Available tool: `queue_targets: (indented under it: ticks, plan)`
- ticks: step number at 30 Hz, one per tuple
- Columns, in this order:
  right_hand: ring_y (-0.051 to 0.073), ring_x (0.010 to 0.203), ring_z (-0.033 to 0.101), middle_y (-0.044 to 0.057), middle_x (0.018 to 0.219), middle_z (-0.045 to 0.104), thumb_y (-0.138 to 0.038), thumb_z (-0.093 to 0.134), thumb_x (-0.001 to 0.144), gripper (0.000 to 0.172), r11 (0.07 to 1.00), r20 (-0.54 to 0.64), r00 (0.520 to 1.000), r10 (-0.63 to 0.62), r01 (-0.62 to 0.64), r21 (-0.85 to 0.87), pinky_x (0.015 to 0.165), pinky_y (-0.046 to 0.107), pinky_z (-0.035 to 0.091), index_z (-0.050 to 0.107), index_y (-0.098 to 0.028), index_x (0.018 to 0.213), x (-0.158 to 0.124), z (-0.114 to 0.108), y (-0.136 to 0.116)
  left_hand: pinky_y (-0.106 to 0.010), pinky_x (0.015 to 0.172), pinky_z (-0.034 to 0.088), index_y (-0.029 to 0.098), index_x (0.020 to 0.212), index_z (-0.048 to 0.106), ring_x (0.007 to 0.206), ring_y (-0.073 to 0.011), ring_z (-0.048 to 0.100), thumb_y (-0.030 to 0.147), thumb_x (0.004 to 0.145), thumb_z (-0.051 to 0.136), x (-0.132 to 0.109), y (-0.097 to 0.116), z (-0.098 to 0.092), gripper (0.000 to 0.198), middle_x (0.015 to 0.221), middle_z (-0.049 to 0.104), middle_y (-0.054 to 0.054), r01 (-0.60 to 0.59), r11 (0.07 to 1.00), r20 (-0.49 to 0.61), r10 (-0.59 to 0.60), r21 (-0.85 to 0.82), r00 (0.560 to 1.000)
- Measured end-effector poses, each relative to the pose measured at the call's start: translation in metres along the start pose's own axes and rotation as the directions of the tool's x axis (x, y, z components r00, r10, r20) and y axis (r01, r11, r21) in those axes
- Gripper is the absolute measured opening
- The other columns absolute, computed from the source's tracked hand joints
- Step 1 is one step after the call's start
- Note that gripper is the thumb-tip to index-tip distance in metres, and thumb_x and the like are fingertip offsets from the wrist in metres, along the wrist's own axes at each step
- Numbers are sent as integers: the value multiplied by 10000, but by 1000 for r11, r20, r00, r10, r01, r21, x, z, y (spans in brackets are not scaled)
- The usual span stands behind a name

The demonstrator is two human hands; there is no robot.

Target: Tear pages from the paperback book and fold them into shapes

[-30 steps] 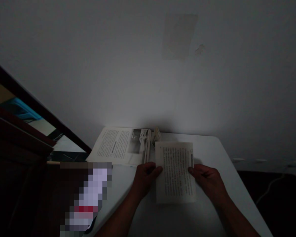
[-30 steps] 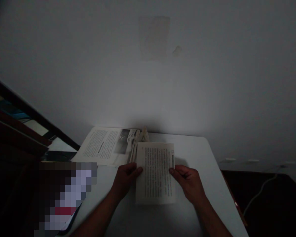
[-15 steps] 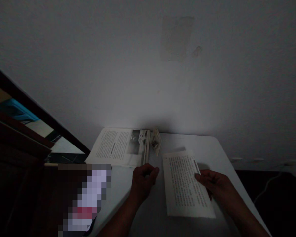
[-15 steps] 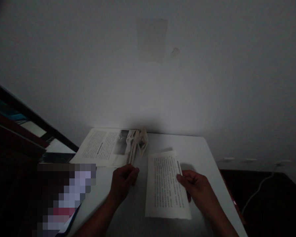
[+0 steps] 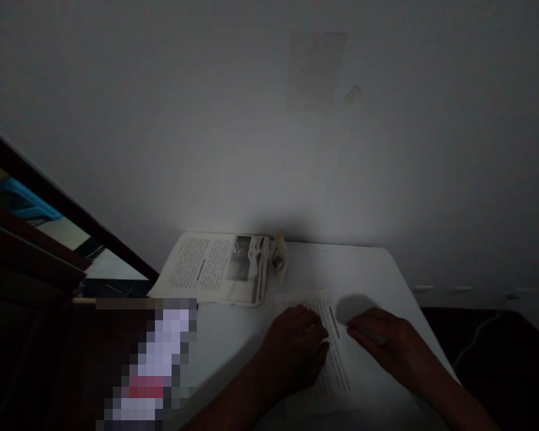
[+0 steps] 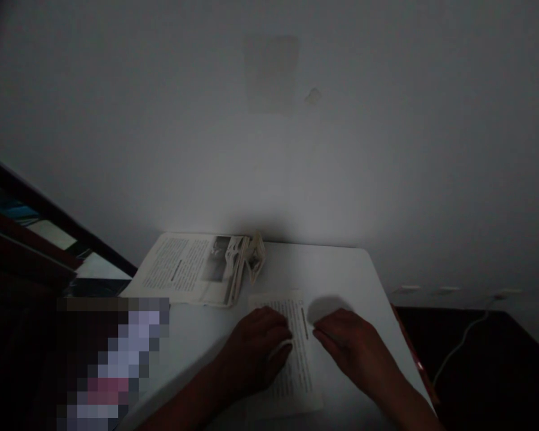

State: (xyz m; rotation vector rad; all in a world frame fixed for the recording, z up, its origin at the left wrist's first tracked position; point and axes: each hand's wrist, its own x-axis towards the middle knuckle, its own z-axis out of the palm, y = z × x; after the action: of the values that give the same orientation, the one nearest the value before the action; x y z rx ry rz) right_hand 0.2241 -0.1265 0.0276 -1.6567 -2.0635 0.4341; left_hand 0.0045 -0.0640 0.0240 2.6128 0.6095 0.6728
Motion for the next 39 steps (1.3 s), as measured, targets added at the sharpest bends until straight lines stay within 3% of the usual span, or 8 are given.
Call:
queue_targets:
  ticks: [3, 6, 13, 20, 28, 39]
  plan:
    - [191, 776, 624, 30, 799, 699, -230, 551, 847, 139, 974, 34, 973, -228, 228, -12, 736, 338, 479, 689, -242, 854, 7, 12, 1, -344, 799, 414, 165, 862, 589, 893, -203, 521, 231, 796, 562, 7, 3, 12, 97, 918, 583, -71, -51, 991, 116, 36, 128, 993]
    - [186, 810, 611, 28, 825, 693, -210, 591, 822, 110, 958, 2, 959, -283, 283, -40, 757, 335, 468, 695, -242, 837, 9, 20, 6, -348, 820, 400, 164, 824, 584, 899, -197, 512, 229, 803, 557, 13, -4, 18, 73, 890, 571, -59, -81, 977, 195, 43, 195, 980]
    - [190, 827, 591, 48, 849, 668, -213, 568, 839, 129, 954, -69, 953, -297, 292, -74, 765, 348, 465, 696, -233, 852, 3, 21, 8, -404, 957, 322, 159, 904, 597, 1062, -216, 487, 163, 828, 508, 19, -22, 22, 117, 1097, 570, -86, -77, 975, 139, 48, 209, 989]
    - [192, 814, 574, 51, 829, 658, -197, 569, 839, 118, 956, -92, 952, -293, 289, -54, 762, 365, 451, 684, -216, 860, -1, 28, 9, -444, 1035, 249, 149, 1000, 572, 1161, -235, 437, 136, 802, 491, 10, -19, 40, 215, 1189, 542, -109, -16, 976, 77, -1, 218, 997]
    - [195, 810, 580, 57, 835, 654, -233, 572, 841, 120, 969, -164, 956, -242, 230, -91, 759, 363, 452, 689, -206, 845, -4, 36, 11, -478, 1058, 212, 151, 1023, 564, 1202, -268, 403, 316, 830, 500, 3, -10, 42, 262, 1226, 517, -129, 16, 972, 36, -26, 234, 999]
    - [209, 806, 588, 56, 818, 661, -260, 571, 841, 136, 982, -244, 952, -183, 163, -98, 751, 367, 456, 695, -211, 818, 31, 40, 27, -470, 1061, 219, 170, 984, 576, 1206, -259, 398, 361, 824, 512, 2, -9, 39, 258, 1244, 502, -119, -11, 968, 37, 1, 249, 999]
